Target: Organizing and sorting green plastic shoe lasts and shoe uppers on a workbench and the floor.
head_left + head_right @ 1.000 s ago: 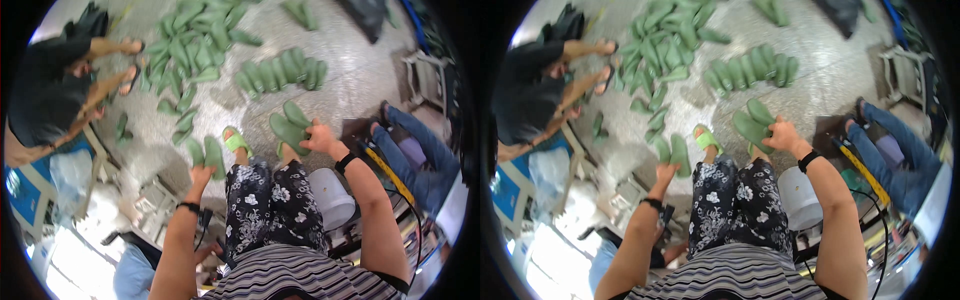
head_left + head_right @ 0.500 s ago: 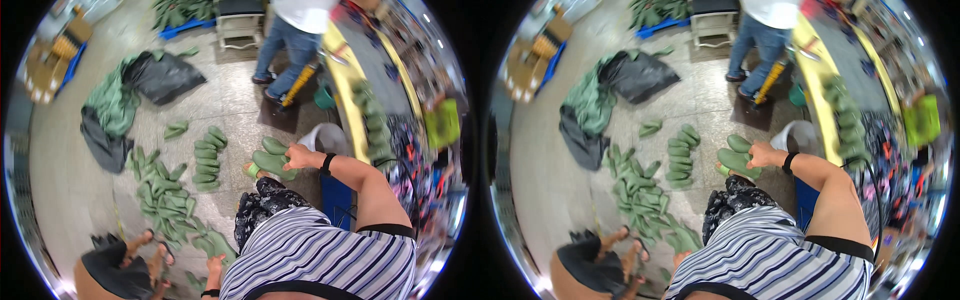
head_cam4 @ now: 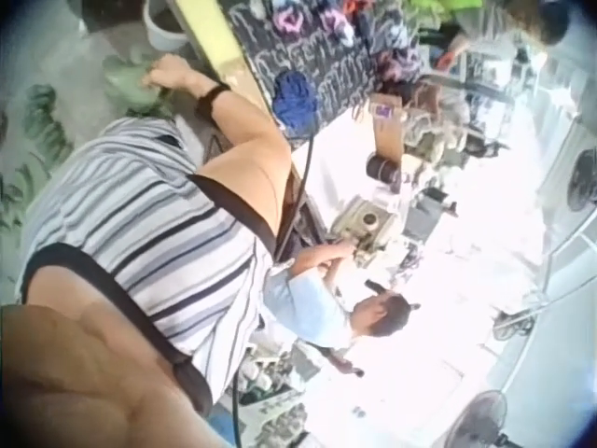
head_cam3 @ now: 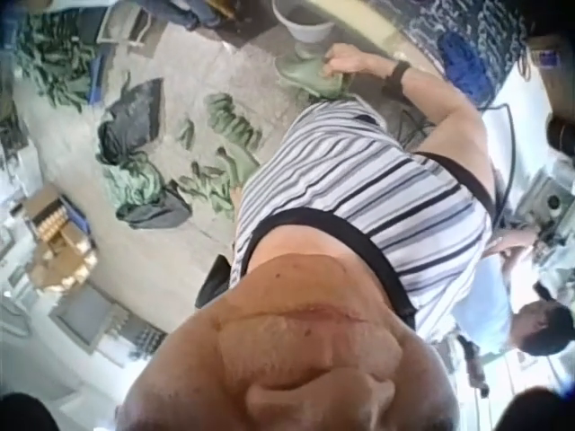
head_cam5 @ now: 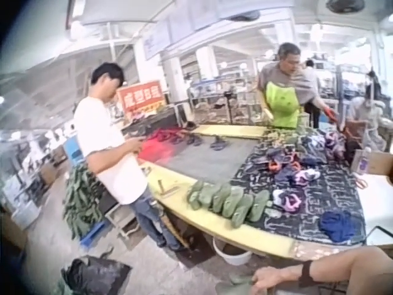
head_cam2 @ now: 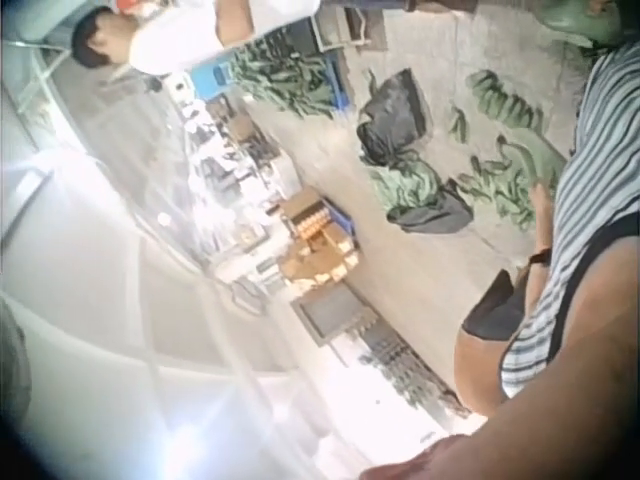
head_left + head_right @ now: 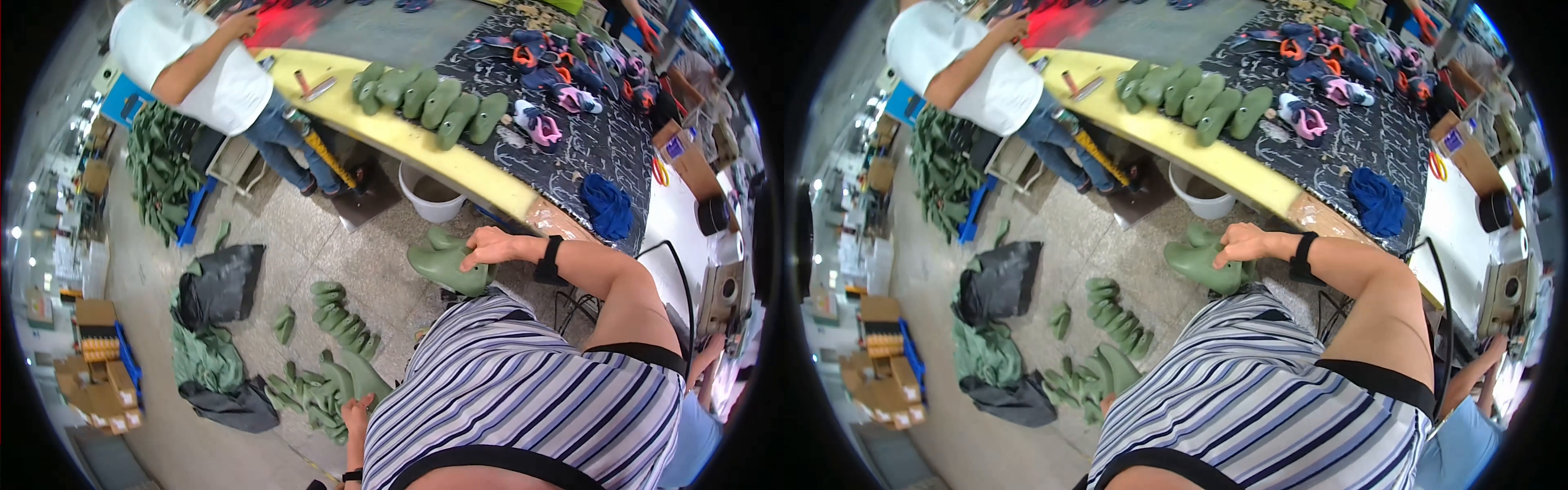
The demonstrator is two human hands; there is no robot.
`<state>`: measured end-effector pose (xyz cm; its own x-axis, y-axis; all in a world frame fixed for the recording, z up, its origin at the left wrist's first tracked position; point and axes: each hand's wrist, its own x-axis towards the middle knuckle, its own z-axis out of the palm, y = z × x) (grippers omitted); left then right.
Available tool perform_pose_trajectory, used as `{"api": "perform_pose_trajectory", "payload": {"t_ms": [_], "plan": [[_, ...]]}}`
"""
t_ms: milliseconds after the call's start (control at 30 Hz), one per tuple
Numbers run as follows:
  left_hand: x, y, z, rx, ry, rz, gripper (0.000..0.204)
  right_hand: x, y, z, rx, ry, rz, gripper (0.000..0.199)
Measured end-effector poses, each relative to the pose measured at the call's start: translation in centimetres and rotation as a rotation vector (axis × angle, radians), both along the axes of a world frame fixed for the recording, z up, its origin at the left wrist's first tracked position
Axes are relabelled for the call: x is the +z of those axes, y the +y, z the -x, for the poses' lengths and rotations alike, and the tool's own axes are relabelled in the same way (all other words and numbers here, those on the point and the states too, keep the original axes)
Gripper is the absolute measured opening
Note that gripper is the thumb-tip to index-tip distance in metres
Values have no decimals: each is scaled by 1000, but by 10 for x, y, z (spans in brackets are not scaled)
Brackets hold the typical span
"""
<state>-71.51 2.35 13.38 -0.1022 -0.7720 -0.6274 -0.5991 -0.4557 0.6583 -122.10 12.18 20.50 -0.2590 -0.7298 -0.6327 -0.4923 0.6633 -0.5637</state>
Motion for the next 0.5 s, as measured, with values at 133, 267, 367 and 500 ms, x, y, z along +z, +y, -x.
{"api": "perform_pose_trajectory", "payload": {"t_ms": [133, 267, 367, 500], "plan": [[50, -25, 120, -180, 58, -59, 32, 25, 59, 44, -164, -68, 130, 54], [68, -36, 218, -429, 166, 16, 35, 35, 111, 96, -411, -182, 249, 45], [77, -33, 292, -528, 312, 25, 34, 34, 134, 139, -704, -254, 284, 41], [90, -25, 385, -711, 387, -113, 39, -9, 160, 218, -953, -219, 478, 31]]}}
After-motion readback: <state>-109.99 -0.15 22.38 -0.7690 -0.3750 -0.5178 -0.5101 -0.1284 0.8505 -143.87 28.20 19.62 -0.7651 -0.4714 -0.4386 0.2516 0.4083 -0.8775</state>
